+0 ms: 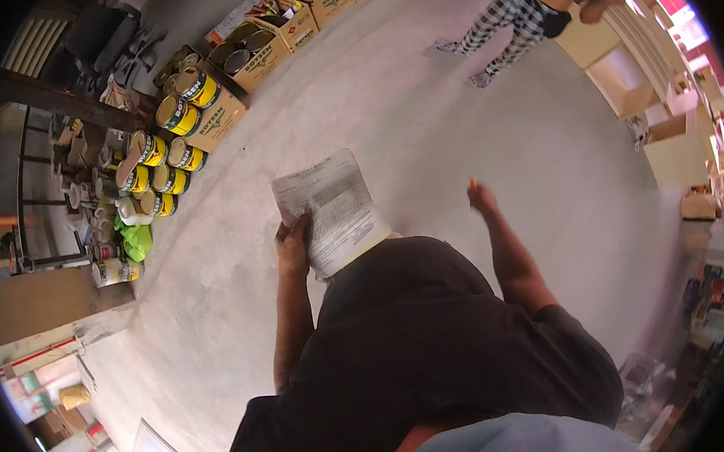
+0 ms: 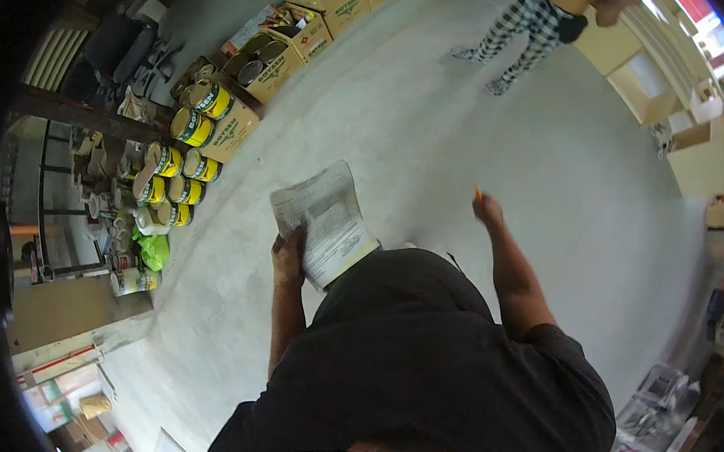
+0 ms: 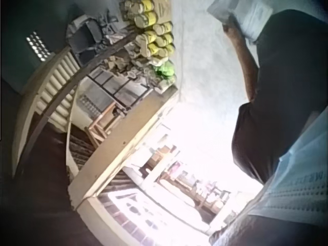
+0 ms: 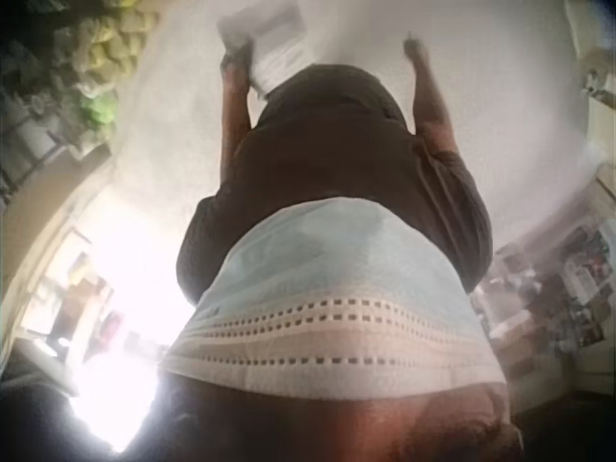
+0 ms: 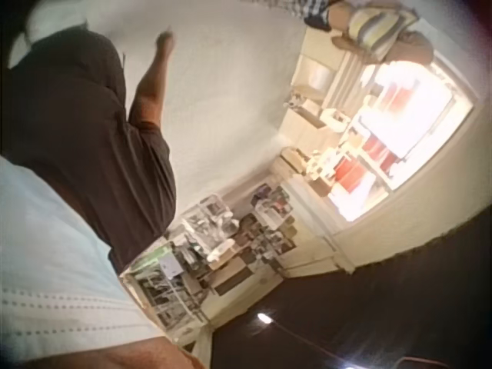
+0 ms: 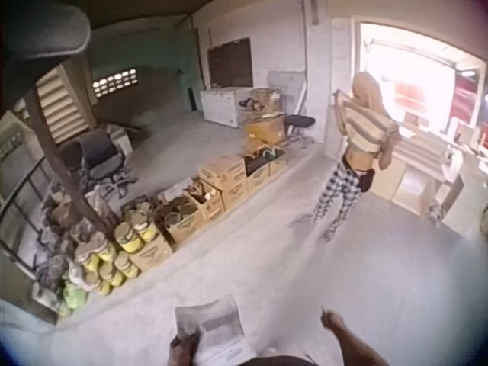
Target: Checking and reviewing a construction material inventory list at a manufacturing facility.
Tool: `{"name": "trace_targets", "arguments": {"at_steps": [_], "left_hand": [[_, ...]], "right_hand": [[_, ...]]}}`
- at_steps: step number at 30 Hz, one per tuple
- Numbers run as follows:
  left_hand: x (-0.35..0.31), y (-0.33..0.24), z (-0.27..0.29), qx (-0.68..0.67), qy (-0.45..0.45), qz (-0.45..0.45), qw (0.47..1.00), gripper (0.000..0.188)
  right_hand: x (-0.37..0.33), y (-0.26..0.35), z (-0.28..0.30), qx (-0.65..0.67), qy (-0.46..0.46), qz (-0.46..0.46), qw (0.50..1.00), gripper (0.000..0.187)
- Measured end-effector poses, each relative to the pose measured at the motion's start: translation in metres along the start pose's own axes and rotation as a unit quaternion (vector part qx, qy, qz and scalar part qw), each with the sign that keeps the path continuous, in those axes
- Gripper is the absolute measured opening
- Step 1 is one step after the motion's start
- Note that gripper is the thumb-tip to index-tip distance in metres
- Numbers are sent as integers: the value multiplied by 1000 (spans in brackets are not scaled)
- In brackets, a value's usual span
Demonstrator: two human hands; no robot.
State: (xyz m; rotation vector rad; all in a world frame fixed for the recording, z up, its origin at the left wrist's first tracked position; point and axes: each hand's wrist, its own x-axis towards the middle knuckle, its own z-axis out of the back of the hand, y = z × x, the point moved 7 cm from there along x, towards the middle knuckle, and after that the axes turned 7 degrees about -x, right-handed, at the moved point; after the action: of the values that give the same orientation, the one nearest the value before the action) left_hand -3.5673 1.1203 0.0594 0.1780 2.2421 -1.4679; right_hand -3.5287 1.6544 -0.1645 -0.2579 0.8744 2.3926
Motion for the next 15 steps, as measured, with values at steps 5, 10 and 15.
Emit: {"name": "trace_targets", "arguments": {"at_steps": [5, 10, 15], "left_hand": [[71, -47, -53, 17, -4, -1, 1000, 31], [227, -75, -172, 151, 92, -145, 974, 33], [385, -93, -214, 272, 94, -153, 946, 33]], "right_hand": [[122, 300, 187, -48, -93, 176, 979, 30], [211, 358, 179, 3, -123, 244, 962, 27], [288, 211, 27, -265, 32, 245, 932, 33]]}}
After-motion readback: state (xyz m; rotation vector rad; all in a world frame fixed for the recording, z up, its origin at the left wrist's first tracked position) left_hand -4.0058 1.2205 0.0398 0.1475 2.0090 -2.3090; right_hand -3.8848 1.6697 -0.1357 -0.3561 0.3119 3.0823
